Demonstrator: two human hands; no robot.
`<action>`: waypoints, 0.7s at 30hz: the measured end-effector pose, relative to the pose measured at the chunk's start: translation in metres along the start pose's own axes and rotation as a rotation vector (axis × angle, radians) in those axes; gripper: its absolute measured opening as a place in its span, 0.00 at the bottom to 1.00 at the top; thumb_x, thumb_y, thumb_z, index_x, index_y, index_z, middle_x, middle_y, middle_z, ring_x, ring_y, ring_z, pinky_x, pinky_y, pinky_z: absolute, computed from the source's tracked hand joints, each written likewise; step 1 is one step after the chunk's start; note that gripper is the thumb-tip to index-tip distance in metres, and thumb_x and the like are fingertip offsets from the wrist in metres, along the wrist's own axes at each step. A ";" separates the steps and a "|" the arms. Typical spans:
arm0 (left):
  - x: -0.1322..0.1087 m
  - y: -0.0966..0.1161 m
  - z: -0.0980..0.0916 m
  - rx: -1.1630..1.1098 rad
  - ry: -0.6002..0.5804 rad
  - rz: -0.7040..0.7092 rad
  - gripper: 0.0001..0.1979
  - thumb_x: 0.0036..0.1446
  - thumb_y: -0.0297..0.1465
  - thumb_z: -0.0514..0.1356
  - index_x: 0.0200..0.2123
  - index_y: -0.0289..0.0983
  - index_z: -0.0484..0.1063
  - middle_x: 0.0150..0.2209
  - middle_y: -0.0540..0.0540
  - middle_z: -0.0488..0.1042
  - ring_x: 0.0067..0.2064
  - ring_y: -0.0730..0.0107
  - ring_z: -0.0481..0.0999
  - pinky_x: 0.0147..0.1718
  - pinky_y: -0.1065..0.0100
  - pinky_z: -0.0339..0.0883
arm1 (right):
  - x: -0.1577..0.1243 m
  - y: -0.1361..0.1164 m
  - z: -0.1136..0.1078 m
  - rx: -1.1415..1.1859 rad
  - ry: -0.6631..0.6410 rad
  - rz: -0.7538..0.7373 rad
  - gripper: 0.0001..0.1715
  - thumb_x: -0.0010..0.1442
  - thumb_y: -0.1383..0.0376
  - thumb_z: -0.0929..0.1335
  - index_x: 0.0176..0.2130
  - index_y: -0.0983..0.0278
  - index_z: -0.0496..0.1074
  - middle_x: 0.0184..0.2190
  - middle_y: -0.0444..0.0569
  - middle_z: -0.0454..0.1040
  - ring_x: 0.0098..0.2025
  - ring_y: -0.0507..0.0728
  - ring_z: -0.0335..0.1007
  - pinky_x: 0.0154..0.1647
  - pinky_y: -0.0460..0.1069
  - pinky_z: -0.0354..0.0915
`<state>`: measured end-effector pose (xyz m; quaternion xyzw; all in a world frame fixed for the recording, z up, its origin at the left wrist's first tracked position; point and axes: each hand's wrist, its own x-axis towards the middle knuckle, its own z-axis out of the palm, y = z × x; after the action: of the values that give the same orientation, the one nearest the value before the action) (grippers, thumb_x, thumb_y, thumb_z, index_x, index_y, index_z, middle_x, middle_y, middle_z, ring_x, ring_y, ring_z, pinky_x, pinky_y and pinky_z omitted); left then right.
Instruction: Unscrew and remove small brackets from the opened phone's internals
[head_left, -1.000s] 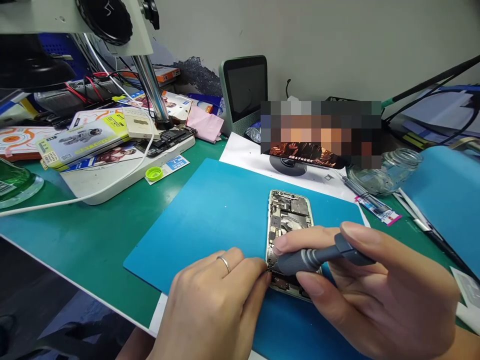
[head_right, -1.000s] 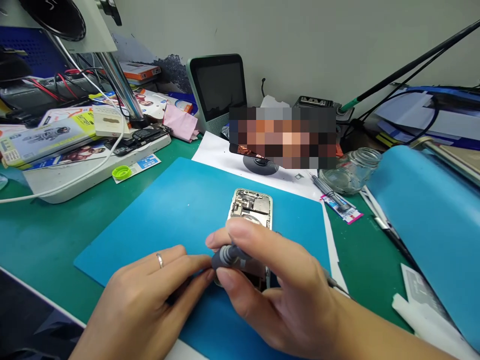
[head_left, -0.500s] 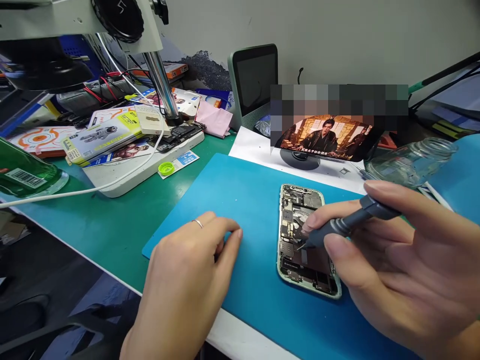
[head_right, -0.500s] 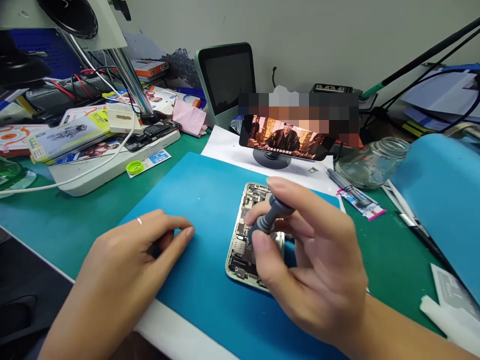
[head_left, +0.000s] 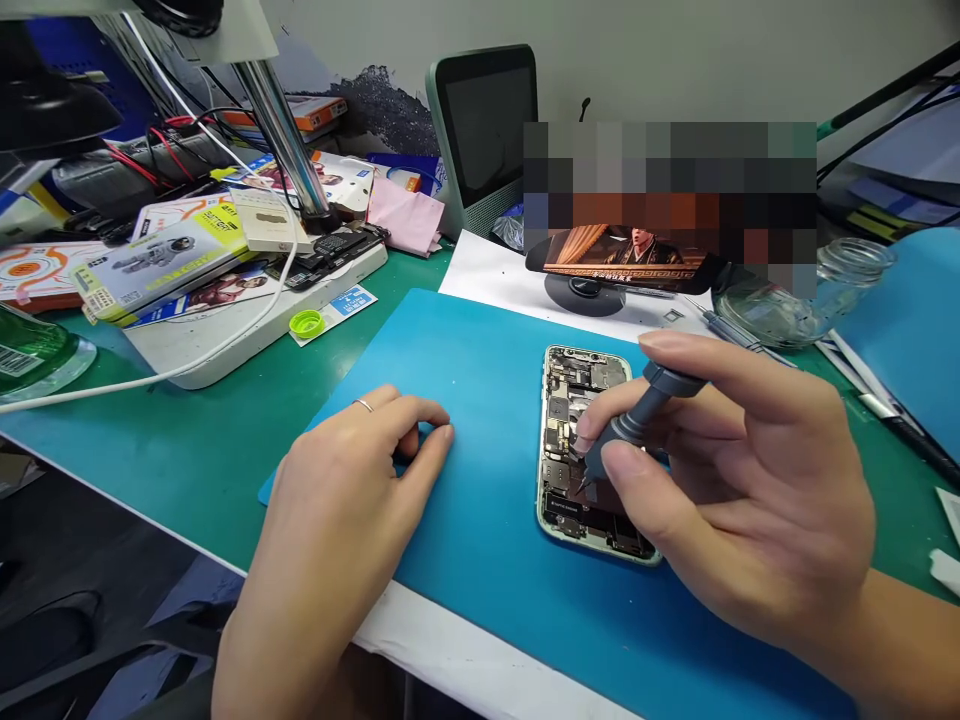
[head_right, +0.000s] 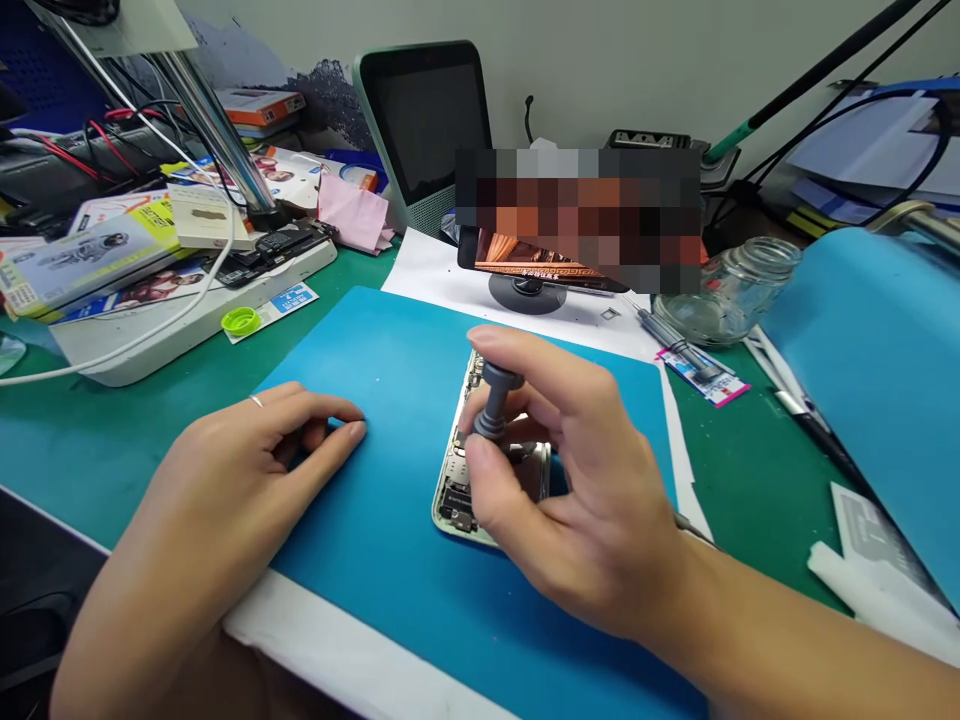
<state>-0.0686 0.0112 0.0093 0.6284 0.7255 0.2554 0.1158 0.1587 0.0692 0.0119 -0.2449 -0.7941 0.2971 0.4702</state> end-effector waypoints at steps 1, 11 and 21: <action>0.000 0.000 0.000 -0.005 -0.004 -0.001 0.06 0.66 0.37 0.61 0.39 0.51 0.80 0.30 0.56 0.72 0.30 0.71 0.73 0.30 0.66 0.58 | 0.000 0.000 0.000 0.000 -0.006 0.006 0.39 0.63 0.78 0.68 0.66 0.51 0.63 0.41 0.45 0.75 0.38 0.54 0.77 0.33 0.49 0.80; -0.006 0.001 -0.003 -0.039 -0.017 0.007 0.13 0.64 0.36 0.64 0.52 0.52 0.76 0.35 0.56 0.70 0.30 0.72 0.68 0.29 0.67 0.56 | 0.002 -0.002 0.001 0.034 0.018 0.017 0.38 0.62 0.79 0.68 0.65 0.52 0.65 0.44 0.48 0.75 0.38 0.56 0.80 0.28 0.49 0.78; -0.015 0.007 -0.002 -0.073 0.020 0.157 0.07 0.68 0.32 0.62 0.47 0.49 0.76 0.35 0.57 0.70 0.32 0.76 0.71 0.31 0.69 0.58 | 0.001 -0.001 0.000 0.005 0.017 0.015 0.39 0.62 0.77 0.70 0.66 0.49 0.64 0.46 0.47 0.78 0.40 0.57 0.80 0.37 0.52 0.82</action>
<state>-0.0604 -0.0033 0.0121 0.6761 0.6654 0.2963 0.1111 0.1584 0.0690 0.0128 -0.2520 -0.7875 0.3007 0.4753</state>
